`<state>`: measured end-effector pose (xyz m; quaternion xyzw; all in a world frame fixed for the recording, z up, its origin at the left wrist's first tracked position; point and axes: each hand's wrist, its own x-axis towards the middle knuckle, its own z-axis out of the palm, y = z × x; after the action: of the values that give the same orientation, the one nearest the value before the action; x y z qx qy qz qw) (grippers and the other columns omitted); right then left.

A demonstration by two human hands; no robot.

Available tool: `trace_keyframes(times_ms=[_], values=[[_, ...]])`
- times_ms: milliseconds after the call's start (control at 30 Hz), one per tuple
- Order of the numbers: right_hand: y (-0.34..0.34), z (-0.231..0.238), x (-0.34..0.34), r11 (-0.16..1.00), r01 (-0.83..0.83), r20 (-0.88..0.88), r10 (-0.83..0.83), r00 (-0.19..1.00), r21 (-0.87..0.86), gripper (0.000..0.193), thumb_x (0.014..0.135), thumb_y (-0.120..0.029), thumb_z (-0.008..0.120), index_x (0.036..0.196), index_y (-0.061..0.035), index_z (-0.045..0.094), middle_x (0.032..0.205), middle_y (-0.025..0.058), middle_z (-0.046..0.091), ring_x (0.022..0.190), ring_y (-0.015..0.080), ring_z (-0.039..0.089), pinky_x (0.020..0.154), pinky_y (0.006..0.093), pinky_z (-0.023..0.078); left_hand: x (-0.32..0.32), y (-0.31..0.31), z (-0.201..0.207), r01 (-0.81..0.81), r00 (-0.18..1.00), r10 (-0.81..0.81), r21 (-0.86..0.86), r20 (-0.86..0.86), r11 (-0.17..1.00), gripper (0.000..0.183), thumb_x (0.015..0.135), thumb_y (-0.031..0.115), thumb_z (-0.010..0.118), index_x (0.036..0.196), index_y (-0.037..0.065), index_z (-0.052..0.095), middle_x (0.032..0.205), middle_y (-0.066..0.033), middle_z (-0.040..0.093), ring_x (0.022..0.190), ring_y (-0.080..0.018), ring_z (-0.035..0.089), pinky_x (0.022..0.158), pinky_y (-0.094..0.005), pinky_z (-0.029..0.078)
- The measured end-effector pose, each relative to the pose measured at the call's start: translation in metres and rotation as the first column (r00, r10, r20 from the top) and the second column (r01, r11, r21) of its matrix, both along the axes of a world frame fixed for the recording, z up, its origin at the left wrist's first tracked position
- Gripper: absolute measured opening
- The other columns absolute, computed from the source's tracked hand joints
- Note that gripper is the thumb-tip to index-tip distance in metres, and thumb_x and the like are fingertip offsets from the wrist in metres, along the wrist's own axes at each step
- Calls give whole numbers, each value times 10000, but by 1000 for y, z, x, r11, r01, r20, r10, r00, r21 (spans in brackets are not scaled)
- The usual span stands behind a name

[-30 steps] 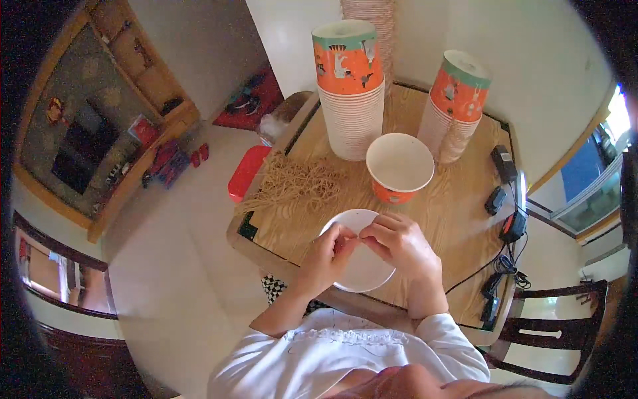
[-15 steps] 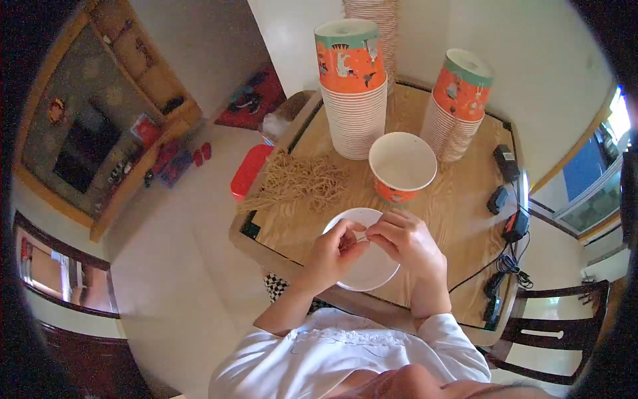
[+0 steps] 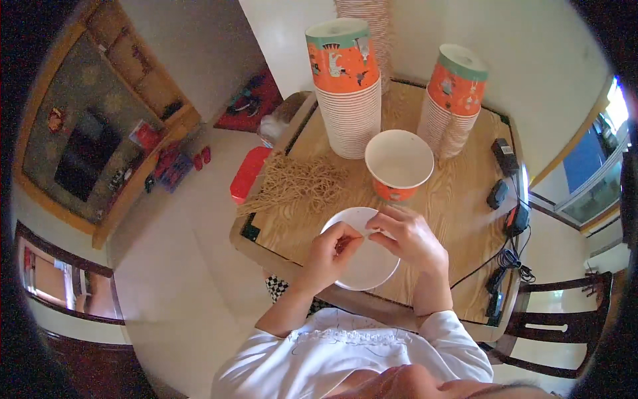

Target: Tying a piece of string around the rim of a paper cup for craft preparation.

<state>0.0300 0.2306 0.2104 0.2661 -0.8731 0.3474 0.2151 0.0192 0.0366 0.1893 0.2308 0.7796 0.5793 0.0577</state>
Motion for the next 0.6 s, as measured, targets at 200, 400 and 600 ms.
trace_keyframes(times_ms=[200,400,600], values=[[5,0,0,996,-61,88,54,995,71,92,763,-108,649,817,-54,597,781,81,605,735,286,604,635,386,490,-2,2,-6,-26,998,25,-17,-54,1000,86,856,78,624,896,16,580,689,-29,576,586,-56,502,527,-229,420],[3,-6,3,997,-38,164,27,986,62,152,763,-122,660,879,-52,589,744,100,597,710,286,604,637,376,491,-2,1,-6,-61,998,61,-18,-5,998,50,842,71,643,881,39,644,748,14,622,642,-40,528,572,-216,440],[-5,2,-1,994,-61,55,66,996,-87,177,745,-122,685,866,-52,577,754,96,584,712,288,595,618,362,485,-1,1,2,-54,997,55,-12,49,998,67,837,73,647,894,39,637,745,25,614,644,-28,517,573,-202,429]])
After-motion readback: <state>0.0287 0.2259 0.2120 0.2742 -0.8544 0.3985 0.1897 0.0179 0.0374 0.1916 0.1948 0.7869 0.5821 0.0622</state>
